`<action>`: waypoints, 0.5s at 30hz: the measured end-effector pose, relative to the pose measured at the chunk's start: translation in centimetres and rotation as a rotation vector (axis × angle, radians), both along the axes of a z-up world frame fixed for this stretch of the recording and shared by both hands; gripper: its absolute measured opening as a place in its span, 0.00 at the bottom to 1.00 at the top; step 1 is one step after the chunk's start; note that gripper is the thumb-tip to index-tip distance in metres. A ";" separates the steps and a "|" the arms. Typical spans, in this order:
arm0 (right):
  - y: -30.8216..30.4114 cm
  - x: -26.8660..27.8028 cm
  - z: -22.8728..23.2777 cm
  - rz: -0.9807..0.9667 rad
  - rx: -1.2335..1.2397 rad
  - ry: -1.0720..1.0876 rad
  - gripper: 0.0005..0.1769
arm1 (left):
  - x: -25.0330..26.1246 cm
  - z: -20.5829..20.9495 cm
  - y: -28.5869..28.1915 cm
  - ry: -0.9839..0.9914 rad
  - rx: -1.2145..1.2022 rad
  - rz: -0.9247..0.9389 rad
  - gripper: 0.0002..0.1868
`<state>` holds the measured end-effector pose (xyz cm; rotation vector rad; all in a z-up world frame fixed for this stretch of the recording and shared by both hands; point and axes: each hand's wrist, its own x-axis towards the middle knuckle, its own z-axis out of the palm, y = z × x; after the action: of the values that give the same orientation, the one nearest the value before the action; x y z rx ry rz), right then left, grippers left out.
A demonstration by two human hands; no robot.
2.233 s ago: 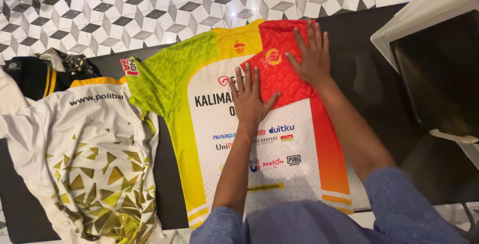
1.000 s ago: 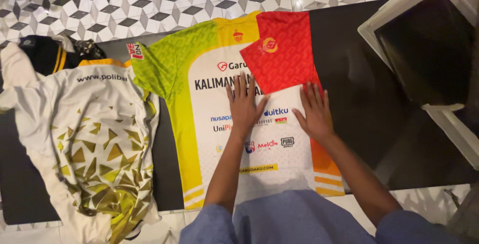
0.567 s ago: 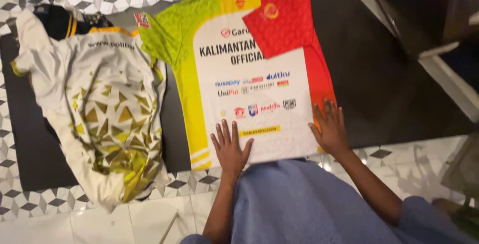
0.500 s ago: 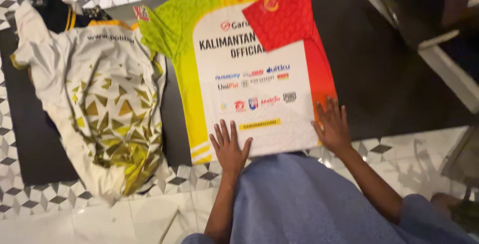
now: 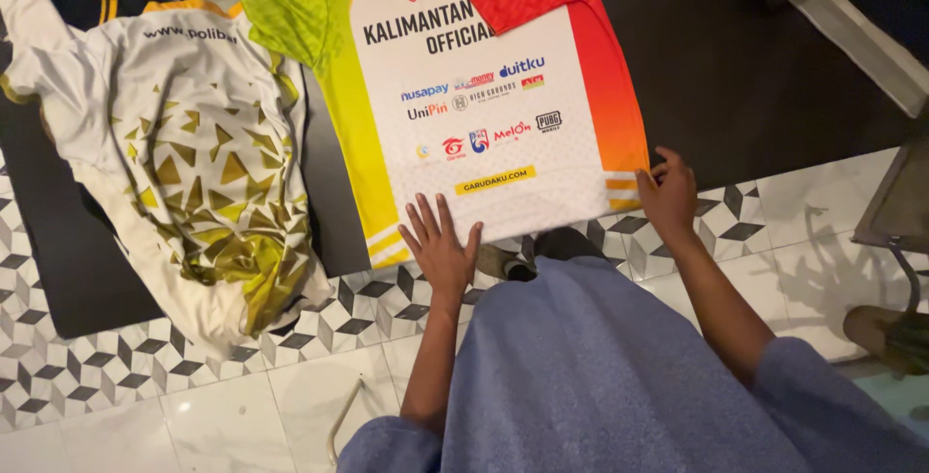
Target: The person spreads out a shirt on a table, folds the sides and sleeves inward, and then folds the bottom up to create a rectangle before placing it into a shelf inside a locker.
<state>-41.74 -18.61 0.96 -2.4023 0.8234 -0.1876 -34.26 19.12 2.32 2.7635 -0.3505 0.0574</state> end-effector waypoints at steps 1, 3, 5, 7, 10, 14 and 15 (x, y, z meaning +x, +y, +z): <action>-0.6 0.3 -0.5 -0.025 0.027 0.042 0.25 | 0.0 -0.1 0.0 0.006 0.013 0.002 0.46; -1.8 0.4 -1.7 0.038 0.045 -0.002 0.16 | 0.1 -0.5 0.1 -0.023 0.012 0.003 0.46; -3.0 0.1 -2.5 0.060 0.089 -0.013 0.14 | -0.1 -0.8 0.1 -0.026 0.010 0.006 0.47; -4.3 0.3 -3.0 0.044 0.154 0.003 0.15 | -0.1 -1.0 -0.1 -0.009 0.005 0.014 0.47; -5.6 0.4 -2.8 0.063 0.221 -0.012 0.17 | -0.8 -1.2 -0.8 -0.011 -0.018 0.017 0.47; -6.6 0.0 -0.2 0.126 0.219 0.104 0.19 | -1.3 -1.5 -1.4 0.021 -0.033 0.060 0.47; -6.7 0.0 0.7 0.158 0.215 0.119 0.20 | -1.4 -1.6 -1.3 0.027 -0.034 0.072 0.46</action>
<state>-41.72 -25.31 1.65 -2.2778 0.6649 0.1026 -35.62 17.84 0.75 2.7398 -0.2408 0.0442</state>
